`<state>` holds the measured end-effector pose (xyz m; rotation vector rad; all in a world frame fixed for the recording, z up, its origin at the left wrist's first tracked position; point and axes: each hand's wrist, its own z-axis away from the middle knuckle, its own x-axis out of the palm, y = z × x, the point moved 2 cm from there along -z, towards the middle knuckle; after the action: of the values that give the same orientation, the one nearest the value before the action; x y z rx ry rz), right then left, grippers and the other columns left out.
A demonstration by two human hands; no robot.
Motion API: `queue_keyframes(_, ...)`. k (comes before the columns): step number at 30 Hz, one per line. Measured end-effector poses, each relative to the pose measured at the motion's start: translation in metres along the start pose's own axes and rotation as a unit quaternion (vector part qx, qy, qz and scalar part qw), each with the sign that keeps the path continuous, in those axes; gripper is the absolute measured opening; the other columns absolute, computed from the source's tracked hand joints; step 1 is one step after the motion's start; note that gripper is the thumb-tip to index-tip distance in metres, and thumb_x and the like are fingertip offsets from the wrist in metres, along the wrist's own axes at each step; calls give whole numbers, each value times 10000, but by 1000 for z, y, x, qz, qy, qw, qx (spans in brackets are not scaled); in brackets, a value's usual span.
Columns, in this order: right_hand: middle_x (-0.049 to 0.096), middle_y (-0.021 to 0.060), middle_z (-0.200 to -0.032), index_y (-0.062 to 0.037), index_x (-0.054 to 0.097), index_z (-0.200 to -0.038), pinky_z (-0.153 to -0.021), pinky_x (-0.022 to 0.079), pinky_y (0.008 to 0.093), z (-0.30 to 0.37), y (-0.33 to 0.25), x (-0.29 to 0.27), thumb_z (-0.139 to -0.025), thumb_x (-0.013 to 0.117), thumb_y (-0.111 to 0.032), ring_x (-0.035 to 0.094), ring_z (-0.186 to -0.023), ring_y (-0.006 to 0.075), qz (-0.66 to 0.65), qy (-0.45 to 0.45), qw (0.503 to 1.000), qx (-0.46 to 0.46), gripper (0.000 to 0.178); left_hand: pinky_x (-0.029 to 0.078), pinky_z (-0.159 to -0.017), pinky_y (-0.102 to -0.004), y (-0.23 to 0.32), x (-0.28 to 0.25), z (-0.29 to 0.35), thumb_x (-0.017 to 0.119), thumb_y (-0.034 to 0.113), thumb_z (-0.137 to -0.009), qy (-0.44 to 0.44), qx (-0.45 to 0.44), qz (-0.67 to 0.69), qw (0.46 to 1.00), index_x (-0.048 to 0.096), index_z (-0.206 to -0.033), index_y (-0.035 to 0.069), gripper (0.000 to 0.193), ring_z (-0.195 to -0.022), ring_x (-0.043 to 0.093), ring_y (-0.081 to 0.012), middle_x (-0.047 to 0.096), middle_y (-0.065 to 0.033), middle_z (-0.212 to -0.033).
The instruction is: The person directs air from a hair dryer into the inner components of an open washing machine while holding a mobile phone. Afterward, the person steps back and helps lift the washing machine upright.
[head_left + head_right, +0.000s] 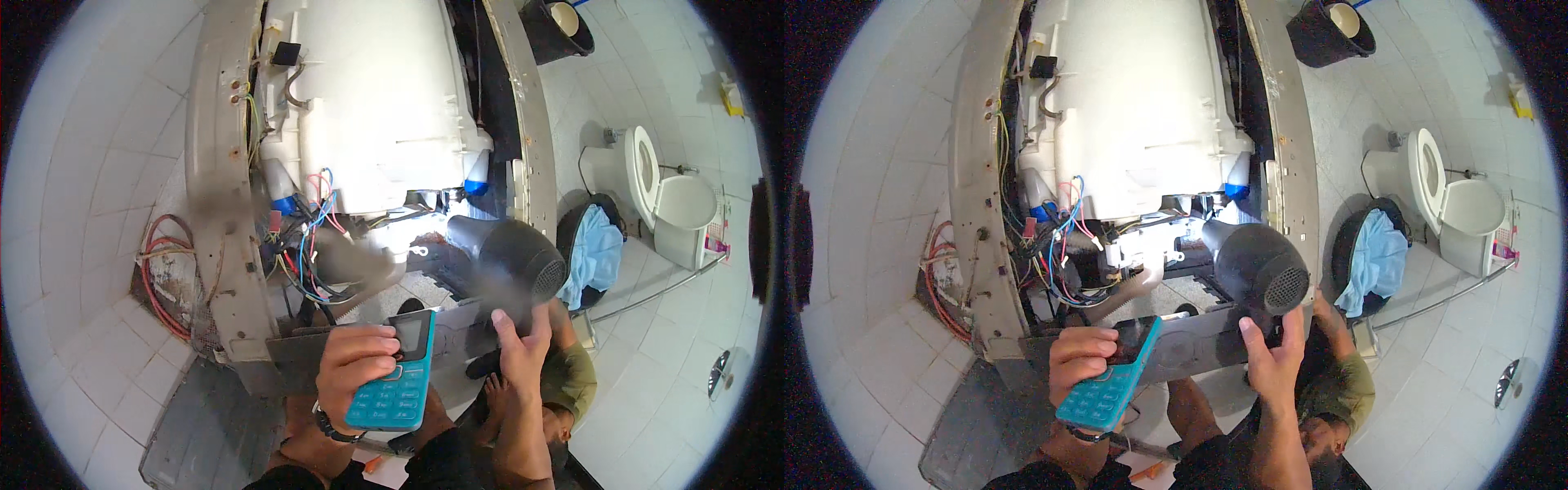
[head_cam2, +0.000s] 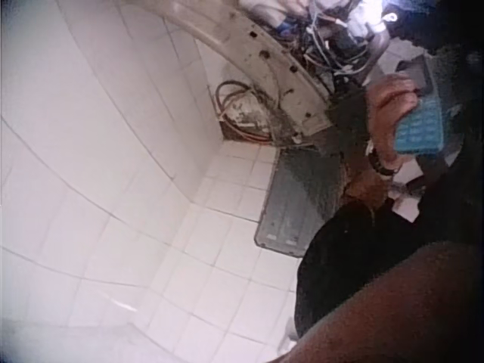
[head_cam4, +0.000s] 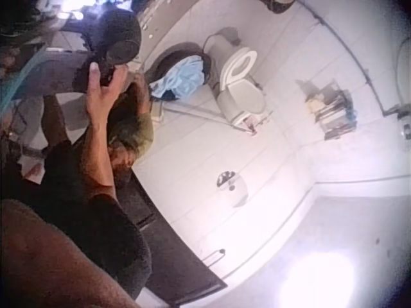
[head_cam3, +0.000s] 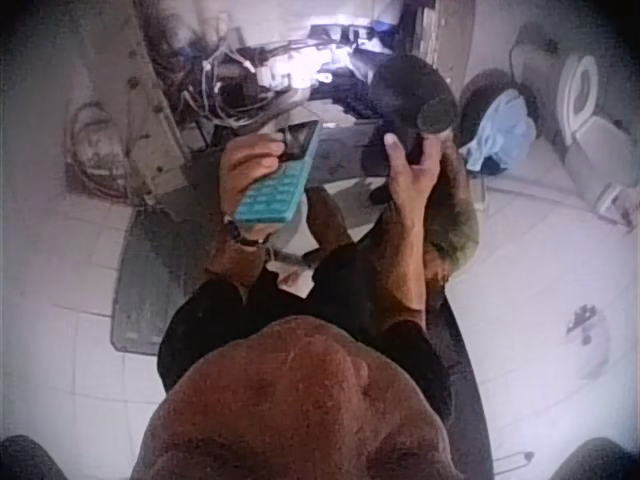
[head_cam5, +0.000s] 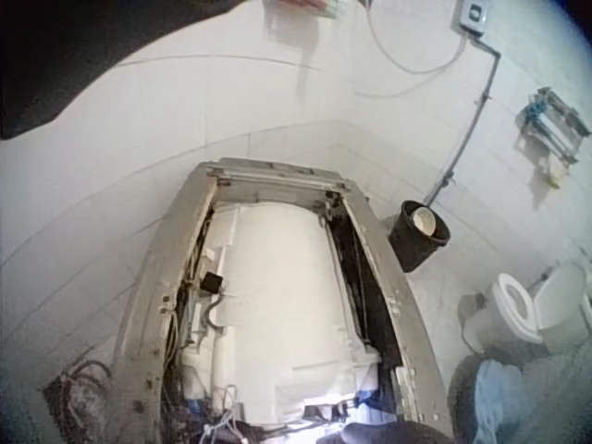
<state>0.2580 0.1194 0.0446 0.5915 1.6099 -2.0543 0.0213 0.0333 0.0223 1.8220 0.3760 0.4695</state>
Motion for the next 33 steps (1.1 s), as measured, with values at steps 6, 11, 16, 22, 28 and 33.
queue_keyframes(6,624,134,-1215,25,618,-1239,-1014,442,356,1,4,-2,-838,737,-41,595,-1121,266,21,-43,998,-45,424,546,-854,-447,-2,0,-1,841,177,-773,3,3,-31,1000,676,-1048,84,334,-1023,700,-358,710,-134,-1105)
queue_keyframes(11,625,136,-1164,22,624,-1190,-972,455,356,-11,-4,-4,-815,733,-19,605,-1074,278,41,-68,996,-48,393,544,-853,-427,-4,1,0,850,181,-768,-19,-8,-30,999,699,-1029,80,318,-1016,703,-355,713,-137,-1089)
queue_keyframes(16,625,123,-1096,17,623,-1149,-932,457,352,-17,-13,2,-808,723,-3,605,-1031,267,48,-65,993,-88,356,546,-862,-419,-1,1,-1,852,181,-767,-19,-2,-39,999,698,-1049,73,338,-1021,702,-354,710,-139,-1099)
queue_keyframes(22,634,119,-1135,9,627,-1182,-964,452,347,-17,-10,-3,-807,721,4,607,-1058,267,73,-74,991,-88,386,549,-873,-427,-1,1,1,846,160,-768,-25,2,-38,999,693,-1061,67,343,-1027,700,-356,702,-142,-1116)
queue_keyframes(28,638,105,-1165,9,627,-1198,-982,440,340,-17,-8,1,-819,728,-1,591,-1079,238,34,-51,996,-70,392,549,-885,-433,1,0,4,841,143,-775,-29,-3,-43,999,680,-1078,71,351,-1046,695,-354,698,-138,-1118)
queue_keyframes(33,639,107,-1176,8,625,-1218,-1000,434,346,-17,-5,-4,-820,729,4,590,-1098,239,60,-67,993,-70,412,549,-886,-435,-1,-2,6,855,159,-765,-30,-8,-47,998,674,-1082,71,376,-1049,694,-350,698,-139,-1115)
